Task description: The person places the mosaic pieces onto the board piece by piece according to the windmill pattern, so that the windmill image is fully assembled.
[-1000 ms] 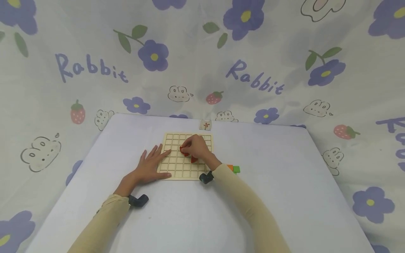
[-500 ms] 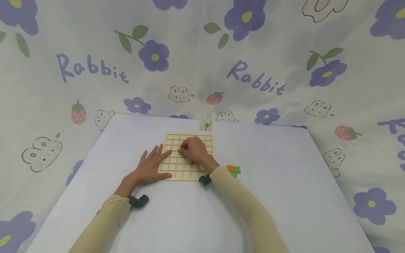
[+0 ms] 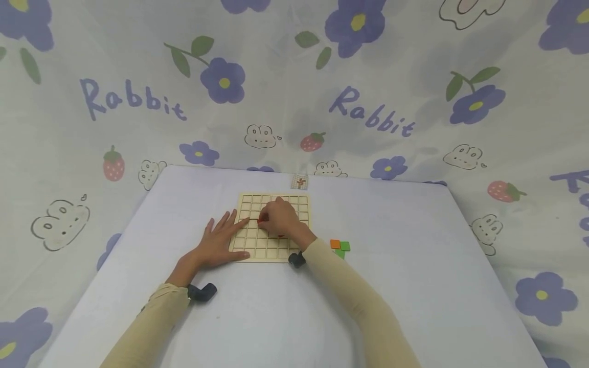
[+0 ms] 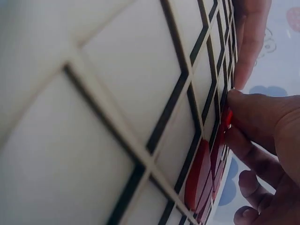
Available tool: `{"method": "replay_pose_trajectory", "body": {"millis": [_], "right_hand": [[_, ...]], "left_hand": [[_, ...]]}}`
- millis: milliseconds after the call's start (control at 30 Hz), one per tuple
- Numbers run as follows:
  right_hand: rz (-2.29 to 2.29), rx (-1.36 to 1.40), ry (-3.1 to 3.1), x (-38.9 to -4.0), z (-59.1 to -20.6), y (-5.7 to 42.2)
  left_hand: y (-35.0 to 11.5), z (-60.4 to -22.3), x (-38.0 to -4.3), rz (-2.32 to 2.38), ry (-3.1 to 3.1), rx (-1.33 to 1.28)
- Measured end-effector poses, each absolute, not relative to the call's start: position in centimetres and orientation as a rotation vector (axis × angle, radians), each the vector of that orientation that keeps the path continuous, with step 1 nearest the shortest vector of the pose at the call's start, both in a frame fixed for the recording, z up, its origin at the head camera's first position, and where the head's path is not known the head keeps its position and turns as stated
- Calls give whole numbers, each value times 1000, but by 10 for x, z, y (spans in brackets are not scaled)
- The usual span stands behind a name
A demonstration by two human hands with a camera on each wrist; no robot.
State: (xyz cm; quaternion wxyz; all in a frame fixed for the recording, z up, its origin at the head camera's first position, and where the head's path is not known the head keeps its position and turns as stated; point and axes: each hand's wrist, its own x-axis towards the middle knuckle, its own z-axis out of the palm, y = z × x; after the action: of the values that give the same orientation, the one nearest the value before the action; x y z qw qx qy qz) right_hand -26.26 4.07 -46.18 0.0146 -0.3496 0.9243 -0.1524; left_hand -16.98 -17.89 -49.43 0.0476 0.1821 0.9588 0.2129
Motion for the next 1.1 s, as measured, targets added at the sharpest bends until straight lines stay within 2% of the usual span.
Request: {"method": "replay_pose_trajectory", "body": {"millis": [700,867,1100], "right_hand": [[-422,-1059,2932,-259,-465,54],[-427,-1121,2931,-258,-465,56],[-552,-1071,2909,-261,-463,78]], "left_hand": [[-173,-495,-173,643,2911,552],[-174,-491,-171,640,2910,537],[-177,-493,-171,620,2916,521]]}}
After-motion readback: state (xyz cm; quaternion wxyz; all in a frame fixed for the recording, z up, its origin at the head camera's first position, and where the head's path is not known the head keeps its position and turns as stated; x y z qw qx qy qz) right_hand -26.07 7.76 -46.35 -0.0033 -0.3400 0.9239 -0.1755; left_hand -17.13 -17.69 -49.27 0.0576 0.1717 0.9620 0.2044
